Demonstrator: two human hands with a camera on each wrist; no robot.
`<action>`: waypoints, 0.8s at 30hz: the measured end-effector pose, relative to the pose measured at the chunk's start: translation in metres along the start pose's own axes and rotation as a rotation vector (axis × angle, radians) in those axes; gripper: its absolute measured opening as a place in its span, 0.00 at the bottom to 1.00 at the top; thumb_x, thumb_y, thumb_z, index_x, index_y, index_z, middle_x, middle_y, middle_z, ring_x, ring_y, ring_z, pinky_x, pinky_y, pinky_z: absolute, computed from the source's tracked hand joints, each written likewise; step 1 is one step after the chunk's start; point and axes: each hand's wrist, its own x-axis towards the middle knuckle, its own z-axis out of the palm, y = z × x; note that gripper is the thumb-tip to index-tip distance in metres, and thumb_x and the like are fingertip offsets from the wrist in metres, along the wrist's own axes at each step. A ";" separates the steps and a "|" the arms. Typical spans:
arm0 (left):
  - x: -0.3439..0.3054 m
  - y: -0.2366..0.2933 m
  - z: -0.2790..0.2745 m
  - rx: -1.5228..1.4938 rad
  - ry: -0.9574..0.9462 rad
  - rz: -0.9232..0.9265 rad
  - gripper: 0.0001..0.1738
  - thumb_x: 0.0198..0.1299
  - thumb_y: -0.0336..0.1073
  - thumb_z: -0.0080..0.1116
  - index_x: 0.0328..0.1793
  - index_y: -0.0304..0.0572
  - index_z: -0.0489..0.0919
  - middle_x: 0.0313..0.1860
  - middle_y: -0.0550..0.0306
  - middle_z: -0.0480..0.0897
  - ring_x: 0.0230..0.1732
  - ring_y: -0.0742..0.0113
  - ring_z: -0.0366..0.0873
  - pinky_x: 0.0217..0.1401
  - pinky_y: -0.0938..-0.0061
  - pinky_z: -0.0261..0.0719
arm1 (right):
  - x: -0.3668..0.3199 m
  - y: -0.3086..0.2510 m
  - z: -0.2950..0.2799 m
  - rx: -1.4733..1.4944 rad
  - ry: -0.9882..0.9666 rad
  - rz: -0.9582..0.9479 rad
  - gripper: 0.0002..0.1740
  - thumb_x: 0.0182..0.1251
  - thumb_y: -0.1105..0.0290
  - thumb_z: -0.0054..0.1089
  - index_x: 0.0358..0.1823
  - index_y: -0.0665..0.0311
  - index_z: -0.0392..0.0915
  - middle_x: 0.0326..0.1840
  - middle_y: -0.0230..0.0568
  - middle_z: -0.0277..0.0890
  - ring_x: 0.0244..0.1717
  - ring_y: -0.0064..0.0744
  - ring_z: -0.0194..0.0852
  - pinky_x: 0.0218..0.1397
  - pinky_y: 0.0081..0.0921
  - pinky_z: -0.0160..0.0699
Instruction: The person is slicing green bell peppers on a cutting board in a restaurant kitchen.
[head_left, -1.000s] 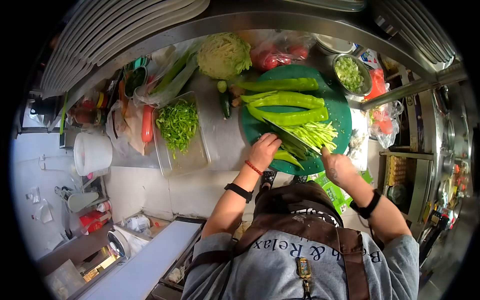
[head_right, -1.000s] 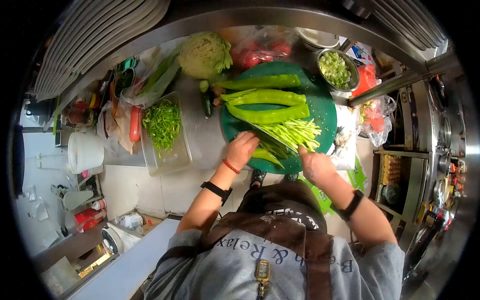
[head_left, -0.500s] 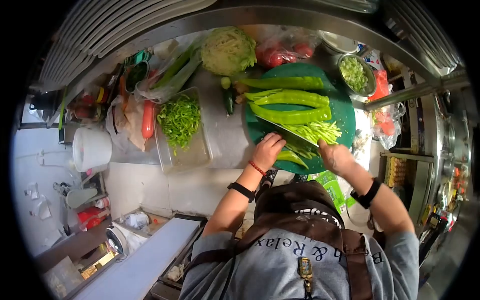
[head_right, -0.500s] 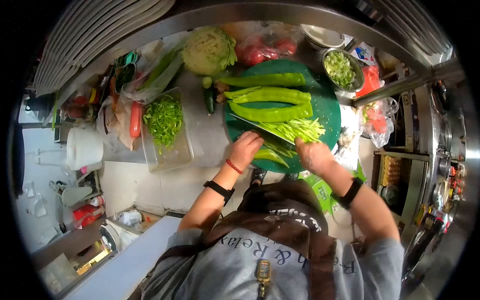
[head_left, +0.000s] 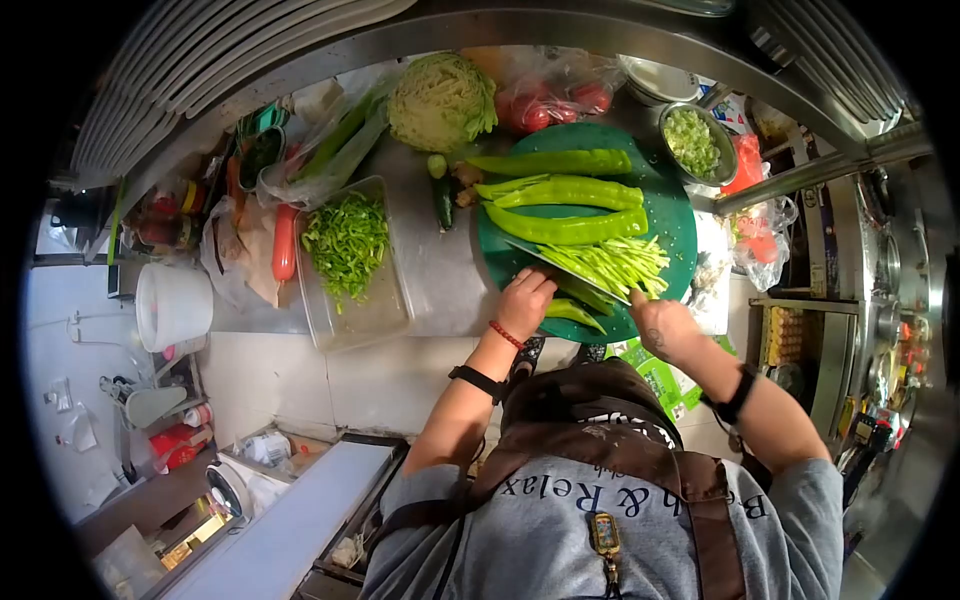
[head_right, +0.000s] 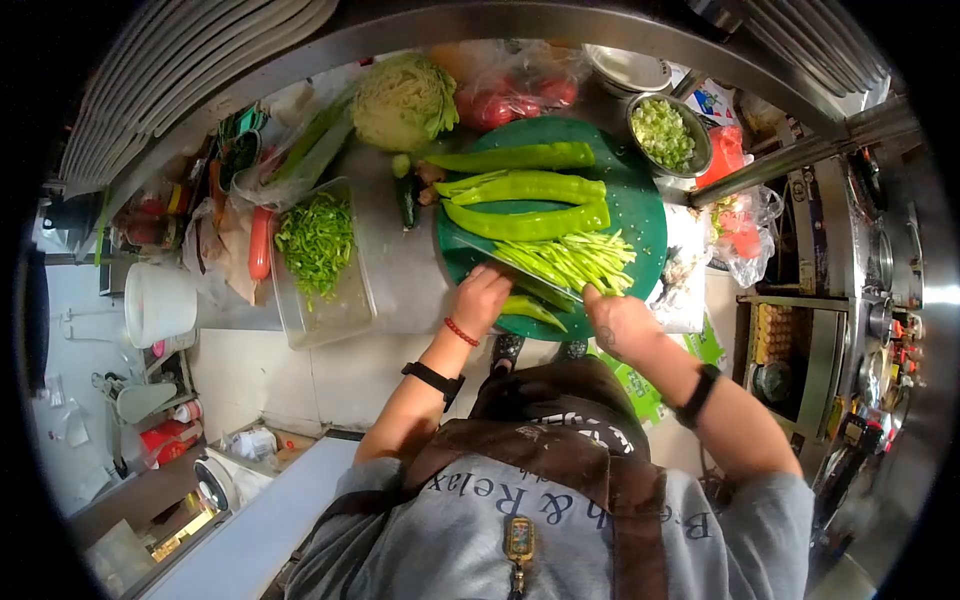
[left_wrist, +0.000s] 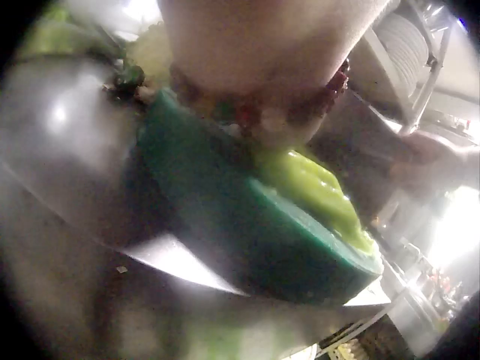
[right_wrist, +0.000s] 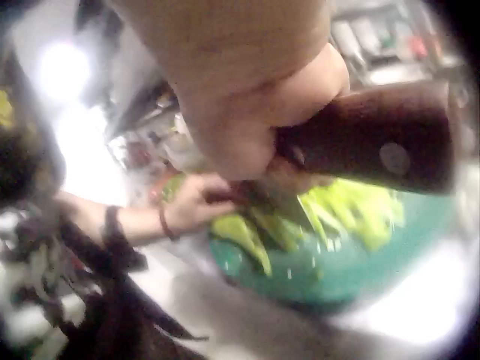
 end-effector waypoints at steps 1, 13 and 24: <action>0.000 -0.001 -0.001 0.005 -0.041 -0.013 0.08 0.49 0.26 0.59 0.37 0.40 0.81 0.42 0.51 0.80 0.45 0.51 0.78 0.47 0.64 0.79 | 0.006 0.001 0.011 0.008 0.044 -0.026 0.10 0.72 0.65 0.49 0.41 0.66 0.65 0.20 0.54 0.77 0.24 0.58 0.79 0.28 0.49 0.78; 0.010 0.003 -0.006 -0.027 0.071 0.068 0.05 0.47 0.23 0.61 0.32 0.38 0.81 0.32 0.51 0.78 0.36 0.50 0.77 0.38 0.62 0.77 | 0.018 -0.003 -0.010 -0.004 -0.048 -0.032 0.11 0.64 0.73 0.47 0.46 0.69 0.66 0.27 0.56 0.80 0.29 0.55 0.82 0.31 0.45 0.81; 0.004 0.004 -0.003 -0.023 0.071 0.073 0.05 0.47 0.22 0.62 0.32 0.37 0.81 0.33 0.50 0.80 0.37 0.48 0.78 0.40 0.63 0.78 | 0.004 -0.010 -0.037 -0.012 -0.051 -0.030 0.10 0.68 0.70 0.47 0.46 0.67 0.67 0.27 0.55 0.80 0.28 0.56 0.82 0.32 0.48 0.81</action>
